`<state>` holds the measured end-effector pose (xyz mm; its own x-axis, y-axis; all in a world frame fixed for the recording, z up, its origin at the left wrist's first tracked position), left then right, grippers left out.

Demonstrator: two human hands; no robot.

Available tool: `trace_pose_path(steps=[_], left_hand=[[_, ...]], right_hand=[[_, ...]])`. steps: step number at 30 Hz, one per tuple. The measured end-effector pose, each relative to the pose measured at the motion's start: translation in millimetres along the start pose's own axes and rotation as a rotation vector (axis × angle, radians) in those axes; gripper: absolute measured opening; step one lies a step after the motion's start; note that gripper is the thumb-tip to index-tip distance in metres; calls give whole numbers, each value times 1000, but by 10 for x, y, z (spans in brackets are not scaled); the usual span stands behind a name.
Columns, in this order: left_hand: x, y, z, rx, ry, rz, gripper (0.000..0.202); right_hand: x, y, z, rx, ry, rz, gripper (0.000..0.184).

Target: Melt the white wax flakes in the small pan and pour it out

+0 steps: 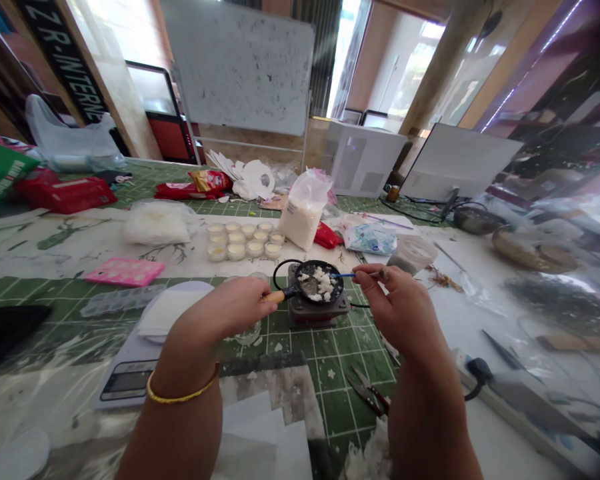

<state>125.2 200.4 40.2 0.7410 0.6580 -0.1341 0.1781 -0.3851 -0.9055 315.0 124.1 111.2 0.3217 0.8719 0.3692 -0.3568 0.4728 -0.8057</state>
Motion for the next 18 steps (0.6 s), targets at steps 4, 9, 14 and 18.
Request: trace_pose_path(steps=[4,9,14,18], left_hand=[[-8,-5,-4,-13,-17,5,42],[-12,1,3,-21,-23,0,41],[-10,13,13,-16,-26,6,41],[-2,16,9,-17,-15,10,40]], right_hand=[[-23,104,51,36,-47,138,23],[31,149,18,65,-17,88,26],[62,241,-12,9,-22,165,25],[67,188,-8,46,-13,90,26]])
Point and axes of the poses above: each hand's wrist, its own x-axis towards the middle knuckle, its own y-axis out of the palm, z = x × y, the point moved 8 cm from there along x, towards the middle knuckle, and after that the axes turned 14 degrees about y, right-handed, at the moved point
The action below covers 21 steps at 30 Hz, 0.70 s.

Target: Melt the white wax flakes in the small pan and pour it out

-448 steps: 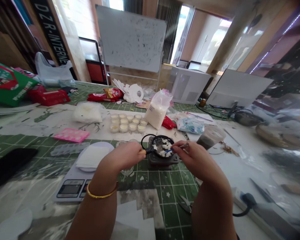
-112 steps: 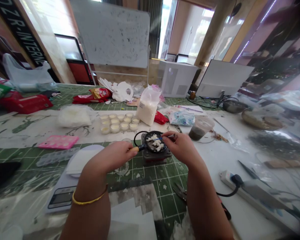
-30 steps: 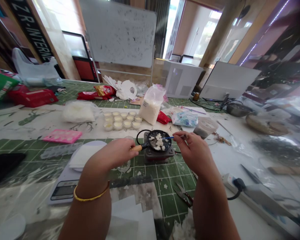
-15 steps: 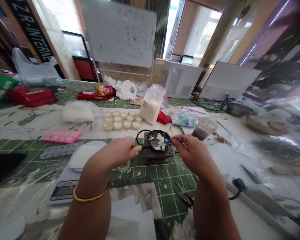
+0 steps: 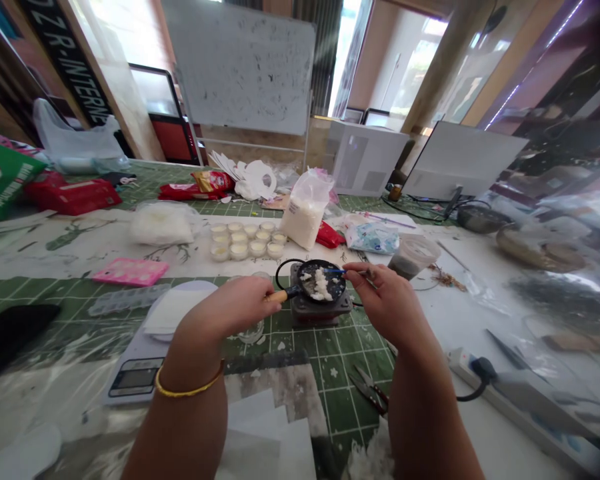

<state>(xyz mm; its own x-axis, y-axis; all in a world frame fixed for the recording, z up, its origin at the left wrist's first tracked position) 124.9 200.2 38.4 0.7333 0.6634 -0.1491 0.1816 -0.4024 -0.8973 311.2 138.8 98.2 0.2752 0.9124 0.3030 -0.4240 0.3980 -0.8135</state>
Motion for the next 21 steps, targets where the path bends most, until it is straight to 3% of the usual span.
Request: trace_pose_path(steps=[11,17,21], left_hand=[[24,5,-5,-4,-16,-4,35],[43,23,-32,1,-4,32,32],[46,9,-39,10,-2,29,33]], right_hand=[[-16,171,110,80,-27,104,26],[29,28,-23,2,28,-50,26],[55,89,-79,27,30,67,25]])
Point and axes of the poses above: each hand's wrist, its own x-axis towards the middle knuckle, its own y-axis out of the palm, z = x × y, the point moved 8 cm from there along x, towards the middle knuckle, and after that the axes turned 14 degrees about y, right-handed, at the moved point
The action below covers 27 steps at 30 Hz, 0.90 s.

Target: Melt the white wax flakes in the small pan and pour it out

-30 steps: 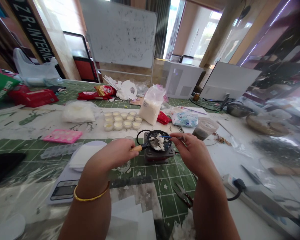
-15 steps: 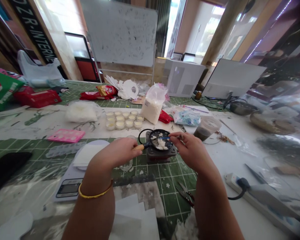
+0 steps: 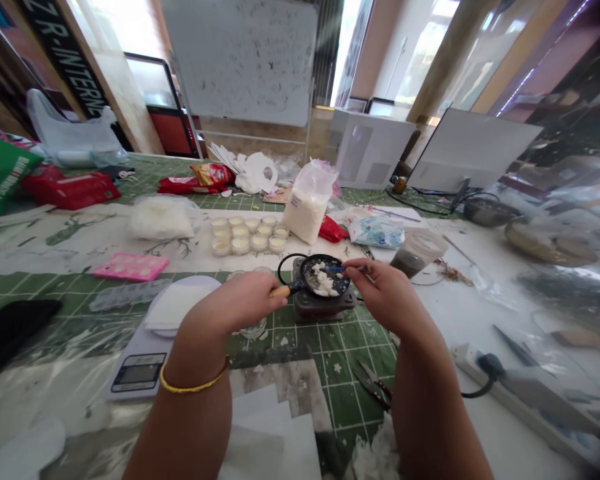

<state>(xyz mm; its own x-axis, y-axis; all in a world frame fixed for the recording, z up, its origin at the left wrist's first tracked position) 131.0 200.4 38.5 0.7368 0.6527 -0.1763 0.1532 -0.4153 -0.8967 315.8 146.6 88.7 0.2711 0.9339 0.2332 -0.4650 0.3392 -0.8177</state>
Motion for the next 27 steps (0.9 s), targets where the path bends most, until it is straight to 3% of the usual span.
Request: trace_pose_path(steps=[4,8,12,14,27], left_hand=[[-3,10,15,-19,-7,0,34],[-11,5,20,-14,-2,-13,35],[-12,8,11,-9,3,-6,35],[-7,6,8,-1,-1,-3,34],[-10,23,19,3,0,24,34]], right_hand=[[24,-40,-45,40,41,-66,28],[22,8,-44,38,24,31,27],[-11,-183,-138,-12,92,-77,28],[-26,-202,-156,-49,104,-59,26],[-190,-257,0,89,26,-1,23]])
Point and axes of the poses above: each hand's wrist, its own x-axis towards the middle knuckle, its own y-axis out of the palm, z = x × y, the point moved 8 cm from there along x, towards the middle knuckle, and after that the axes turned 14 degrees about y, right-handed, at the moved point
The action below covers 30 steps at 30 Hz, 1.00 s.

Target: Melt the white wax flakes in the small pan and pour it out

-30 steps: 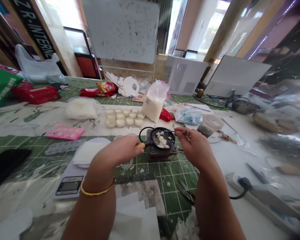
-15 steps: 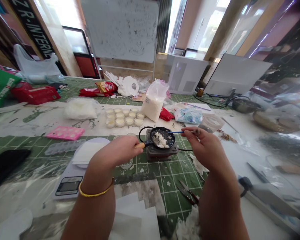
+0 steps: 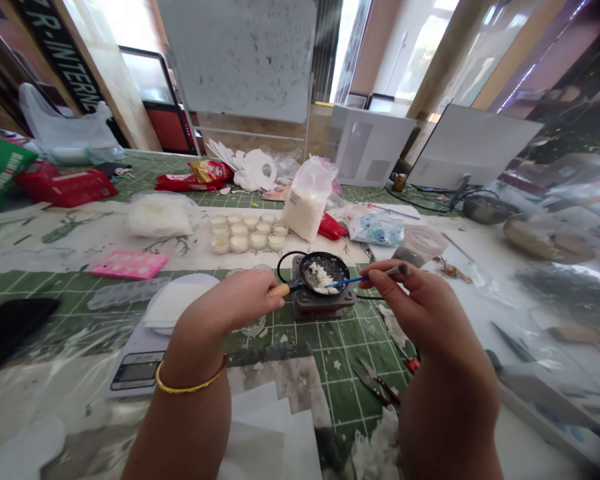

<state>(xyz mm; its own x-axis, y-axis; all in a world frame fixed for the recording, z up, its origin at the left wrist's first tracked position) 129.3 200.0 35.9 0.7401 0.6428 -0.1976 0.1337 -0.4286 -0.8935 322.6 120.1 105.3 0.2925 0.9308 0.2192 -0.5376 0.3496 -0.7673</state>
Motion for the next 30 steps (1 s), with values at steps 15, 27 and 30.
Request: trace_pose_path(steps=[15,27,30], left_hand=[[-5,4,24,-3,-6,-10,35],[-4,2,39,-25,-25,-23,35],[-6,12,42,-22,-17,-28,35]], right_hand=[[51,17,-20,-117,12,-67,23],[102,4,-22,-68,26,-157,25],[108,77,-12,-85,13,-106,24]])
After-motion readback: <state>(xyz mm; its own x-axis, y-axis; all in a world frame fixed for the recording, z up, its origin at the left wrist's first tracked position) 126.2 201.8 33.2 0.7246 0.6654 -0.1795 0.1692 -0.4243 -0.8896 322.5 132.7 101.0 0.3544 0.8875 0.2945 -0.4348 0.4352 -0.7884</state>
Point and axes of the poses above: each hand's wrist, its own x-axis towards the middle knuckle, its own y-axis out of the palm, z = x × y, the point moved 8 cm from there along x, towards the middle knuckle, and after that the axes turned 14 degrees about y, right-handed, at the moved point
